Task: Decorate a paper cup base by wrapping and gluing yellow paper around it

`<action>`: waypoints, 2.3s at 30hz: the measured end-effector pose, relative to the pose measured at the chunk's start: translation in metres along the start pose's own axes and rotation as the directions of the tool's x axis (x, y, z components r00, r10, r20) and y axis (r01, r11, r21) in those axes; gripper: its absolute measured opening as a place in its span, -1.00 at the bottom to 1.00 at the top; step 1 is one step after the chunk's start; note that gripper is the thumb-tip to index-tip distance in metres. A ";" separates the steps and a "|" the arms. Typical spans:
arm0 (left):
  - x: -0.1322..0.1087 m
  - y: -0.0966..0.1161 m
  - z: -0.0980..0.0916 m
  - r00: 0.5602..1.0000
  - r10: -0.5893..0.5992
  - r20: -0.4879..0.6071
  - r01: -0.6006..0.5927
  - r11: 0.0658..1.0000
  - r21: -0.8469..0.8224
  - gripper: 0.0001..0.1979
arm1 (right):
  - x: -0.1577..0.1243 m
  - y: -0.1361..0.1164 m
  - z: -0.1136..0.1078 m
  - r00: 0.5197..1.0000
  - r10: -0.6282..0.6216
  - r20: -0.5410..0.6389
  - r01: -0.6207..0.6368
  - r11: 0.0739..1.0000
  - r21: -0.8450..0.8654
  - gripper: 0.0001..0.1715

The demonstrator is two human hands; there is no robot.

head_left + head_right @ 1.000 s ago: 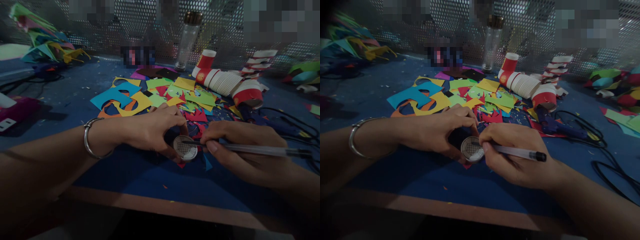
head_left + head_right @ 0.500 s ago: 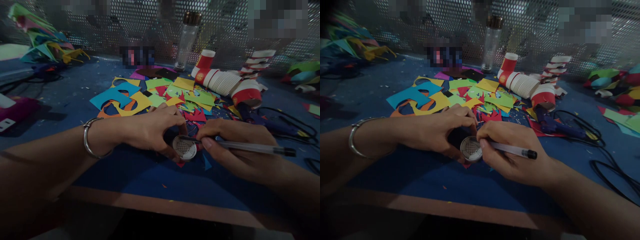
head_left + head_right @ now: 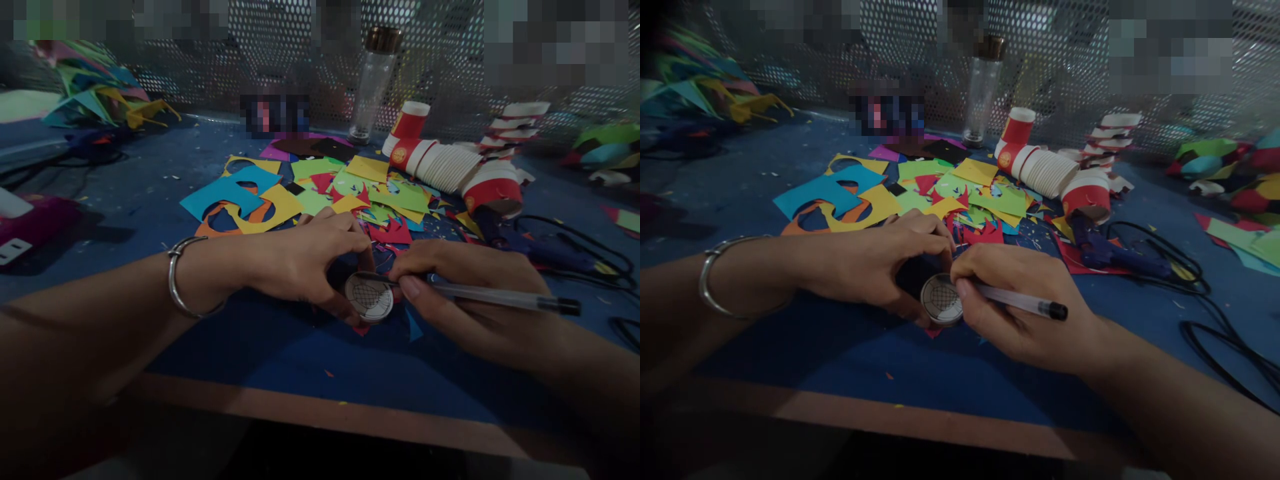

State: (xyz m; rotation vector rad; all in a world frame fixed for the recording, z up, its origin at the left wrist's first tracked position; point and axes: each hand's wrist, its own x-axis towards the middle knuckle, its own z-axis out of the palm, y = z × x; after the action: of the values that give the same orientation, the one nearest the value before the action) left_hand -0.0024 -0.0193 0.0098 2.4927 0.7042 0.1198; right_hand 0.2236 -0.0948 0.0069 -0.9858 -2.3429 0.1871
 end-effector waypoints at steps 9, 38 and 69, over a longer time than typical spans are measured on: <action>0.000 -0.001 0.000 1.000 0.006 -0.004 -0.006 1.000 -0.028 -0.46 | 0.004 -0.004 -0.009 0.998 -0.035 0.047 0.035 0.999 -0.010 -0.80; 0.000 0.000 0.000 1.000 0.018 0.000 -0.018 1.000 -0.008 -0.47 | 0.003 -0.003 -0.003 0.999 -0.009 0.047 0.009 1.000 0.005 -0.81; 0.001 -0.002 0.002 0.999 0.027 -0.020 -0.028 0.999 -0.024 -0.47 | -0.001 -0.002 -0.003 0.997 -0.078 0.025 0.076 0.995 0.063 -0.84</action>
State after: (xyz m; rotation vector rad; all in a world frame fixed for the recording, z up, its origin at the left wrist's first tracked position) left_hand -0.0023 -0.0187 0.0071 2.4818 0.6726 0.1624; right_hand 0.2244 -0.0970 0.0092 -0.8665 -2.3809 0.2433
